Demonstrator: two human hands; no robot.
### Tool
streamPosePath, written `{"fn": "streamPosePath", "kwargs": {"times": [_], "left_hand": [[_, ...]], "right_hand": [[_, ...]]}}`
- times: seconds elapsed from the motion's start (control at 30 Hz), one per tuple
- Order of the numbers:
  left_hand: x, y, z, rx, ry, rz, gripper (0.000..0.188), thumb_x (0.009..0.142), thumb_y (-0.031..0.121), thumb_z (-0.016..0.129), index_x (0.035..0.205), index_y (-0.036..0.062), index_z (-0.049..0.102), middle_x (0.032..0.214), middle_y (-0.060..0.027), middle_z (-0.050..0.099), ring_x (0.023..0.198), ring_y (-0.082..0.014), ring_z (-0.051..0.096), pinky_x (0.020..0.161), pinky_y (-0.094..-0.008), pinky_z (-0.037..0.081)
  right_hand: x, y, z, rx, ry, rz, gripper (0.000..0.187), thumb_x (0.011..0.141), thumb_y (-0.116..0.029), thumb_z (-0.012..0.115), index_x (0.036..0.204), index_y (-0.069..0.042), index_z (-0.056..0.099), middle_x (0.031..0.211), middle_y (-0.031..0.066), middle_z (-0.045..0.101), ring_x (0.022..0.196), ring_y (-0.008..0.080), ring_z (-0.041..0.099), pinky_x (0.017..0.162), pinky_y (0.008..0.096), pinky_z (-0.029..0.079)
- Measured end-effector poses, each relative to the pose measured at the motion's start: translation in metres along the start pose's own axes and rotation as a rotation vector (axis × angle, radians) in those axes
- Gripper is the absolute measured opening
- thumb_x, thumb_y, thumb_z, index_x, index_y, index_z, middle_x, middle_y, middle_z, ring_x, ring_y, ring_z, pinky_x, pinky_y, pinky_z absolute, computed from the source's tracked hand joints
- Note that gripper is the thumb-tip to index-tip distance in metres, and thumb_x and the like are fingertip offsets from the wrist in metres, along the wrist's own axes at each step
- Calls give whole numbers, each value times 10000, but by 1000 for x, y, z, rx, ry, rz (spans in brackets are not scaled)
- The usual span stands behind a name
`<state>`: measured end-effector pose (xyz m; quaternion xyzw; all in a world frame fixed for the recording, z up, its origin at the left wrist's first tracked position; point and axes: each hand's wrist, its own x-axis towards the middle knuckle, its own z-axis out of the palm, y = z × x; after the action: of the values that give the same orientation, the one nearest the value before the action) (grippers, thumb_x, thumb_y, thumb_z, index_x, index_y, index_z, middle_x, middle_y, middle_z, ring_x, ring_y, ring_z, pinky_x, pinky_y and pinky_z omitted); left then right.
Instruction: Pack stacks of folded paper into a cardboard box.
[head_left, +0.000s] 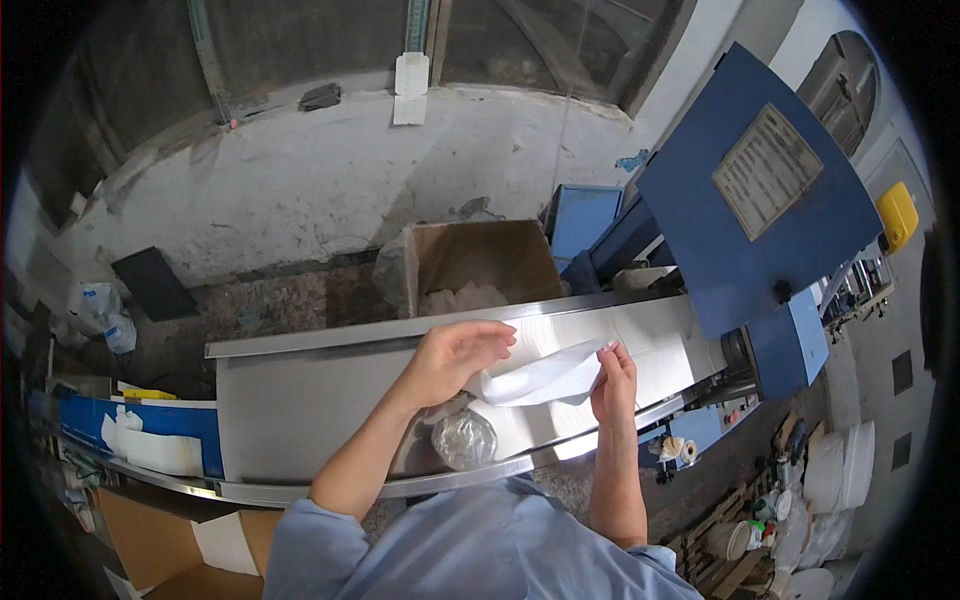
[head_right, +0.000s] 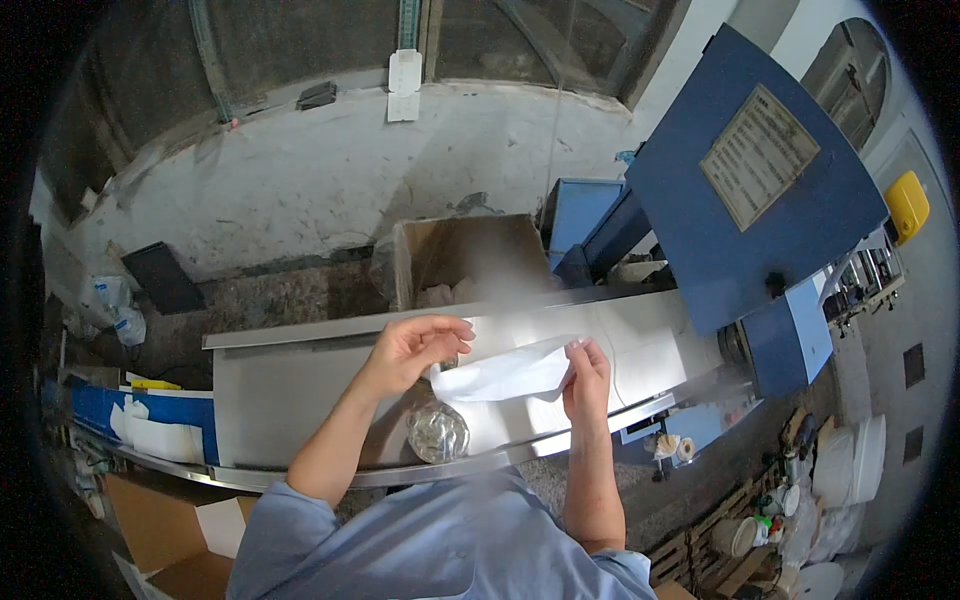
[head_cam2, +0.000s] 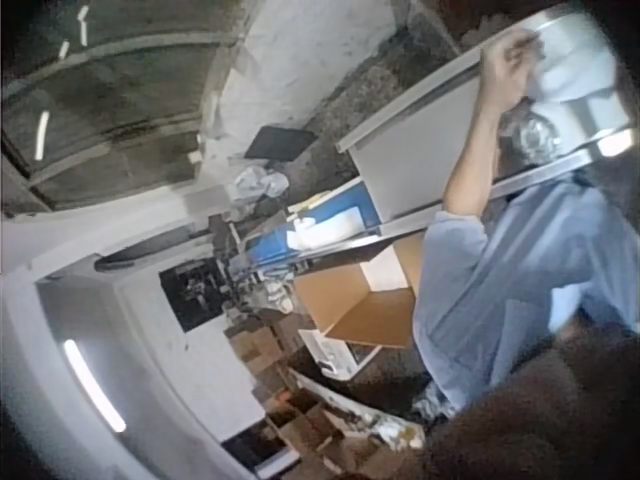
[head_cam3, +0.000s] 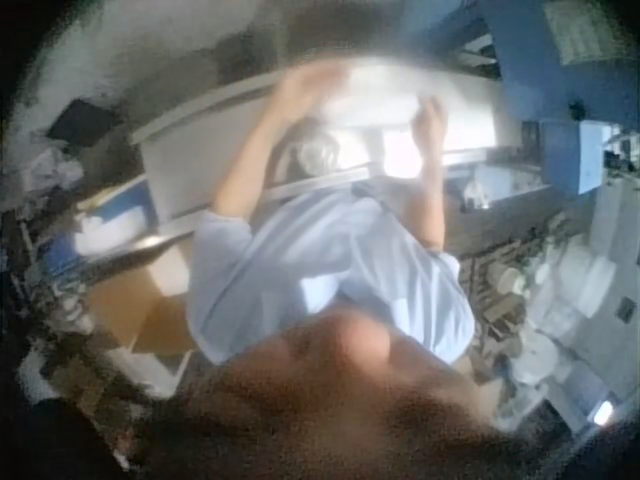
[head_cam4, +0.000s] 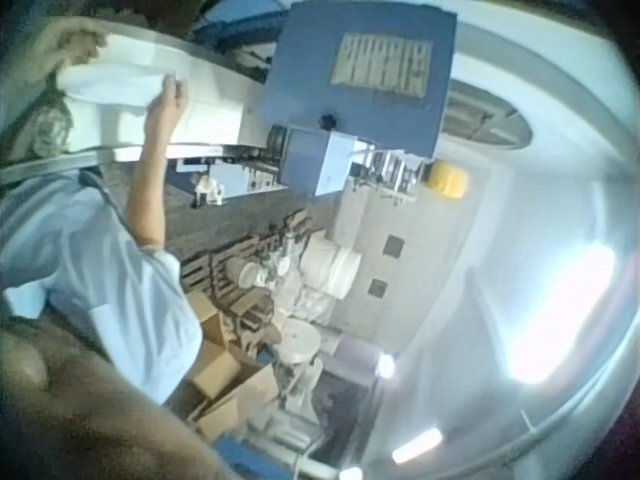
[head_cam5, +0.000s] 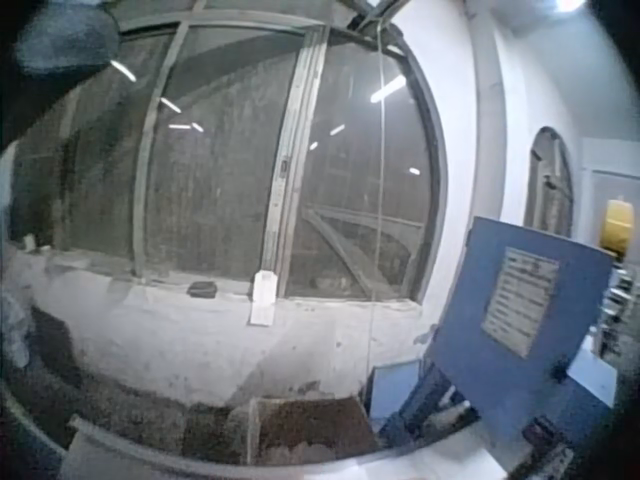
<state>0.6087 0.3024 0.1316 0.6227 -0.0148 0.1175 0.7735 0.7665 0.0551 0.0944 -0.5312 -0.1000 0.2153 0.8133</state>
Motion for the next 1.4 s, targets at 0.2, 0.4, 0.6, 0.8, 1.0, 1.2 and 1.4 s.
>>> {"fn": "streamPosePath", "kwargs": {"times": [0.2, 0.4, 0.6, 0.8, 1.0, 1.2, 1.4], "left_hand": [[-18, -19, 6, 28, -17, 57, 576, 954, 392, 652, 1310, -49, 551, 1240, -139, 630, 1161, -219, 586, 1012, -329, 433], [-25, -39, 11, 113, 180, -73, 269, 977, 200, 648, 1117, -30, 663, 1006, -46, 691, 904, -80, 616, 798, -247, 500], [-22, -30, 14, 31, 298, 29, 216, 969, 169, 648, 1037, -32, 691, 857, 21, 673, 769, -31, 563, 672, -218, 469], [-10, -32, 22, -25, 370, 73, 225, 974, 142, 629, 1098, -39, 679, 913, -8, 691, 828, -55, 595, 726, -226, 487], [-4, -48, 56, 87, 390, 44, 224, 963, 97, 605, 1137, -26, 675, 947, -68, 725, 857, -103, 641, 767, -248, 508], [-11, -50, 51, 246, 470, 240, 178, 932, -35, 586, 1095, -46, 658, 948, -40, 678, 849, -72, 610, 761, -226, 499], [-44, -63, 38, -34, 481, 16, 140, 963, 44, 609, 1079, -25, 643, 958, -65, 689, 876, -116, 656, 775, -247, 527]], "right_hand": [[-2, -6, 4, -54, 102, 12, 153, 976, -154, 596, 1026, -12, 623, 937, 55, 681, 858, 110, 654, 784, 252, 525], [-5, -14, 12, -78, 172, -6, 165, 975, -179, 610, 1023, -21, 616, 934, 34, 661, 871, 110, 637, 798, 256, 520], [-6, -17, 1, 30, 68, -108, 153, 1000, -188, 574, 1070, -54, 598, 981, 30, 650, 924, 118, 627, 827, 278, 523], [-10, 17, -18, -141, -238, -8, 629, 1006, -386, 548, 1482, -32, 340, 1342, 111, 548, 1202, 208, 569, 1003, 356, 474], [-53, 21, 61, -476, -488, -40, 793, 783, -85, 766, 1457, 13, 360, 1379, 115, 497, 1261, 196, 476, 1060, 338, 380], [-56, 11, 60, -369, -140, -38, 277, 874, 29, 632, 1150, 11, 644, 1071, 71, 661, 991, 120, 608, 849, 266, 485], [-34, -45, 37, 38, 21, -566, 58, 856, -6, 515, 835, -47, 551, 950, 84, 609, 867, 144, 594, 810, 304, 516]]}}
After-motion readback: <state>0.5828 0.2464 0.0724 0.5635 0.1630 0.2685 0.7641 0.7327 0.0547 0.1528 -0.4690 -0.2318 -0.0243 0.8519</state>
